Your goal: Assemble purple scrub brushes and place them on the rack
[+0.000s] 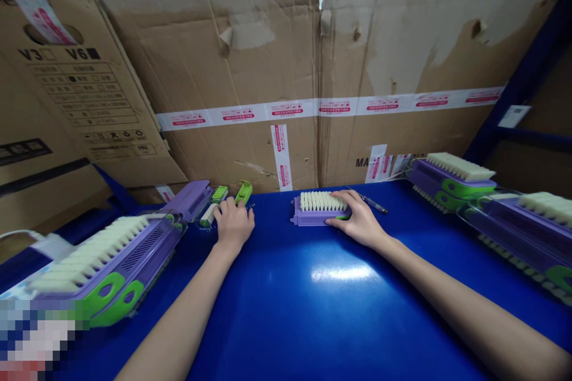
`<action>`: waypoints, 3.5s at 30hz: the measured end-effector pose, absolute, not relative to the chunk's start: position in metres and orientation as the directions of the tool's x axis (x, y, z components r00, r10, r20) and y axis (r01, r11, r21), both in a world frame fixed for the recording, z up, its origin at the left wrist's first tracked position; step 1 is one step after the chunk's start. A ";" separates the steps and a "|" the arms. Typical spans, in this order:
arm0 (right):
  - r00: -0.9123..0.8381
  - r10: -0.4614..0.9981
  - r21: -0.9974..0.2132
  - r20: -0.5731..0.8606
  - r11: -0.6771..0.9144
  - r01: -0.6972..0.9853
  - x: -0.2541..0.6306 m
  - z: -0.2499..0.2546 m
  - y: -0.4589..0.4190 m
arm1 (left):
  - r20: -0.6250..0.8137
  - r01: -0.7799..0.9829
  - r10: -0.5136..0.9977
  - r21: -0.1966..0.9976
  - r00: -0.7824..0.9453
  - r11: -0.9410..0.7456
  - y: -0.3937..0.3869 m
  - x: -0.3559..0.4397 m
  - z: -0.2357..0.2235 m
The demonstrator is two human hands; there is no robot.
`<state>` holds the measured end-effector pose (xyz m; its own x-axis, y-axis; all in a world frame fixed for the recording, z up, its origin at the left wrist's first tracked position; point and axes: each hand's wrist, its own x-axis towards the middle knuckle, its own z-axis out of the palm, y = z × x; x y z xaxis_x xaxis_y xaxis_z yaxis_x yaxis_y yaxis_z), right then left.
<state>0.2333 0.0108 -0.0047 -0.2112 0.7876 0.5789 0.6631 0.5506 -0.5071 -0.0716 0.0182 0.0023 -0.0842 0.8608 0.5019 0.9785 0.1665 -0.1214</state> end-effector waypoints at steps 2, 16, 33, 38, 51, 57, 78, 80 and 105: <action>-0.212 0.787 -0.505 0.579 0.550 0.665 0.233 -0.005 0.011 | 0.527 0.985 0.848 -0.111 -0.055 0.133 0.020 -0.073 0.001; -0.211 0.789 -0.519 0.577 0.553 0.652 0.233 -0.004 0.010 | 0.443 0.957 0.893 -0.219 -0.077 0.191 0.005 -0.062 0.021; -0.214 0.786 -0.511 0.579 0.555 0.656 0.233 -0.004 0.010 | 0.556 0.952 0.827 -0.200 -0.085 0.232 0.011 -0.101 0.034; -0.218 0.786 -0.507 0.578 0.555 0.659 0.233 -0.005 0.010 | 0.530 0.929 0.834 -0.208 -0.155 0.306 0.009 -0.102 0.039; -0.215 0.787 -0.515 0.579 0.557 0.652 0.234 -0.005 0.011 | 0.394 0.903 0.881 -0.222 -0.262 0.368 0.006 -0.114 0.043; -0.212 0.785 -0.515 0.582 0.558 0.651 0.233 -0.005 0.011 | 0.511 0.902 0.833 -0.225 -0.212 0.368 0.001 -0.101 0.050; -0.221 0.790 -0.508 0.573 0.553 0.661 0.233 -0.005 0.011 | -0.233 -0.362 0.964 0.916 -0.126 0.174 -0.002 -0.032 0.034; -0.221 0.787 -0.506 0.576 0.555 0.660 0.234 -0.005 0.011 | -0.188 -0.264 0.965 0.955 -0.183 0.136 -0.001 -0.034 0.031; -0.261 0.747 -0.464 0.611 0.605 0.647 0.233 -0.007 0.012 | 0.688 0.839 0.708 0.472 -0.158 -0.272 -0.003 -0.046 0.024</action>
